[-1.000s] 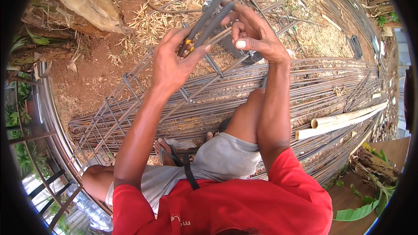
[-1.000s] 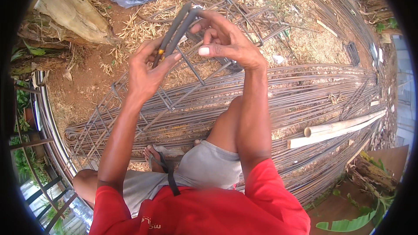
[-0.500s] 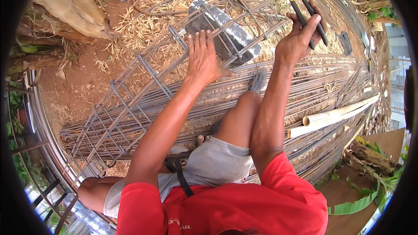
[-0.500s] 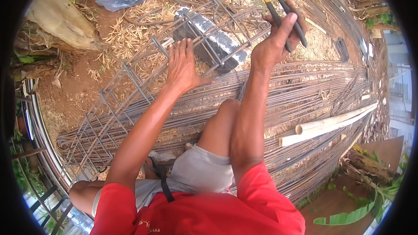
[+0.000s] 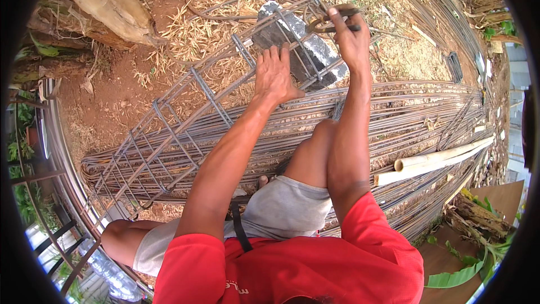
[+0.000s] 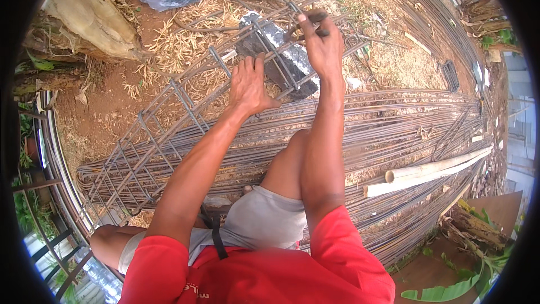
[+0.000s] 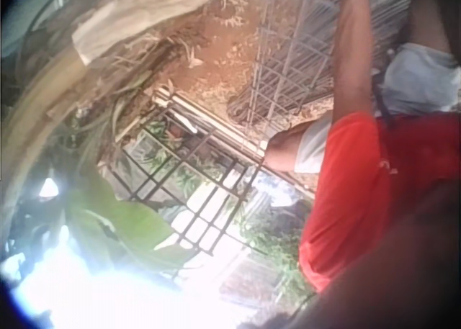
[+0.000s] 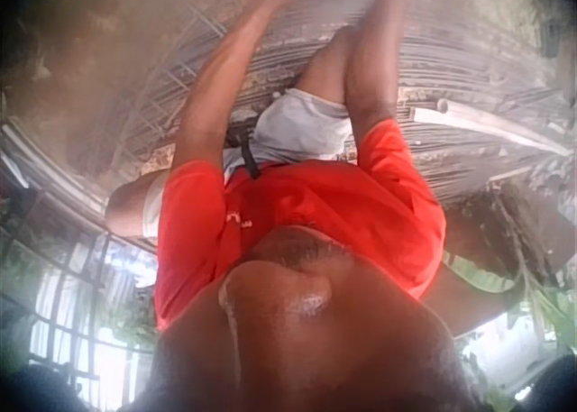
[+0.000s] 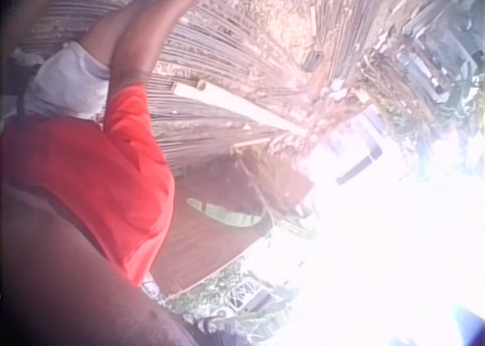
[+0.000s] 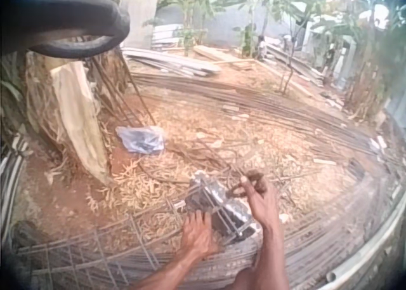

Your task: The person sits on the ground and uses pliers to tie wire around the intersections of a rebar grid, forming a rebar cage. They repeatedly wrap wire and twist it to secure the structure.

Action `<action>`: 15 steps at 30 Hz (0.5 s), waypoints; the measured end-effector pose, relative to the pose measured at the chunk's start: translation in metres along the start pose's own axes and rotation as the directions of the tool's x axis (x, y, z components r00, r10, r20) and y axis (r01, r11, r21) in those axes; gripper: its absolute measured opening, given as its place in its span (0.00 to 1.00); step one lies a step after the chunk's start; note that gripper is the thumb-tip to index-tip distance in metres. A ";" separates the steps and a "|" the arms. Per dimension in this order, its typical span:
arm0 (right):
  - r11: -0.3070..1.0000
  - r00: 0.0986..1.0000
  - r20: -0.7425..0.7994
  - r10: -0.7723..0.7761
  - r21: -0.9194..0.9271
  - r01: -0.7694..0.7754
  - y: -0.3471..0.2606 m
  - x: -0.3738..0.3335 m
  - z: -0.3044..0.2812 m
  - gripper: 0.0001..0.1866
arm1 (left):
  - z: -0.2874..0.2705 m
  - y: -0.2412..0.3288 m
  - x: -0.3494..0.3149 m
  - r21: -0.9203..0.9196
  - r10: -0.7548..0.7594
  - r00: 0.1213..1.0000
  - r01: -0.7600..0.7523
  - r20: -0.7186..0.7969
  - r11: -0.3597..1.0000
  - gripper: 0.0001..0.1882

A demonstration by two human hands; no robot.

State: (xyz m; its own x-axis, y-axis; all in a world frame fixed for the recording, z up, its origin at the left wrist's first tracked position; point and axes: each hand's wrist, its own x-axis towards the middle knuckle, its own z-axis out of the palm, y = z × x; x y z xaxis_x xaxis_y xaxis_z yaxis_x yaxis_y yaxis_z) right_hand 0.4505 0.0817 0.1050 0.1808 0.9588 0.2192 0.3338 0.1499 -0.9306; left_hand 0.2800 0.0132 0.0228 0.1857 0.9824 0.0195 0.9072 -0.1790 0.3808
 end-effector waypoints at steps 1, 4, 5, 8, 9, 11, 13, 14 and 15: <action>0.987 0.996 0.067 0.063 -0.154 -0.052 0.000 0.001 0.000 0.14 | 0.000 -0.001 0.000 0.003 0.001 1.000 -0.001 0.011 1.000 0.71; 0.998 0.999 0.009 -0.045 -0.033 0.046 -0.001 -0.001 0.005 0.15 | -0.002 -0.001 -0.001 0.015 -0.009 1.000 0.008 0.026 1.000 0.72; 0.996 0.998 -0.048 -0.042 0.079 0.046 -0.002 -0.003 0.008 0.15 | -0.003 0.000 -0.002 0.015 -0.009 1.000 0.008 0.025 1.000 0.73; 0.984 0.988 -0.042 -0.146 0.097 0.149 -0.006 -0.001 0.006 0.17 | -0.004 0.000 -0.001 0.026 -0.015 0.998 0.014 0.056 1.000 0.73; 0.992 1.000 -0.007 -0.001 -0.126 0.000 -0.007 0.000 0.004 0.17 | -0.004 0.000 -0.001 0.031 -0.013 0.999 0.012 0.051 0.999 0.72; 0.984 0.995 0.008 0.103 -0.145 -0.101 -0.005 0.000 0.001 0.17 | -0.003 -0.001 -0.002 0.051 -0.001 1.000 0.000 0.030 0.999 0.72; 0.977 0.992 -0.078 0.103 0.195 -0.087 -0.002 -0.001 0.000 0.17 | -0.002 -0.002 -0.003 0.087 -0.004 1.000 0.002 0.021 0.996 0.71; 0.956 0.993 -0.116 0.006 0.291 0.028 0.000 -0.001 0.000 0.17 | -0.002 -0.002 -0.004 0.072 0.003 1.000 -0.003 -0.004 0.997 0.71; 0.928 0.985 -0.138 -0.107 0.342 0.148 0.002 -0.002 0.001 0.18 | -0.001 -0.002 -0.004 0.061 0.004 1.000 -0.004 0.006 0.998 0.71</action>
State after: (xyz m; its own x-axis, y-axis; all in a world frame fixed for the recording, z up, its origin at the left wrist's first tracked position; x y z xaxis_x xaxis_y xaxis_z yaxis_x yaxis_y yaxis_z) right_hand 0.4501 0.0804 0.1024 0.2699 0.8949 0.3554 0.0206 0.3637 -0.9313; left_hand 0.2767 0.0097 0.0231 0.1912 0.9814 0.0154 0.9278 -0.1859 0.3236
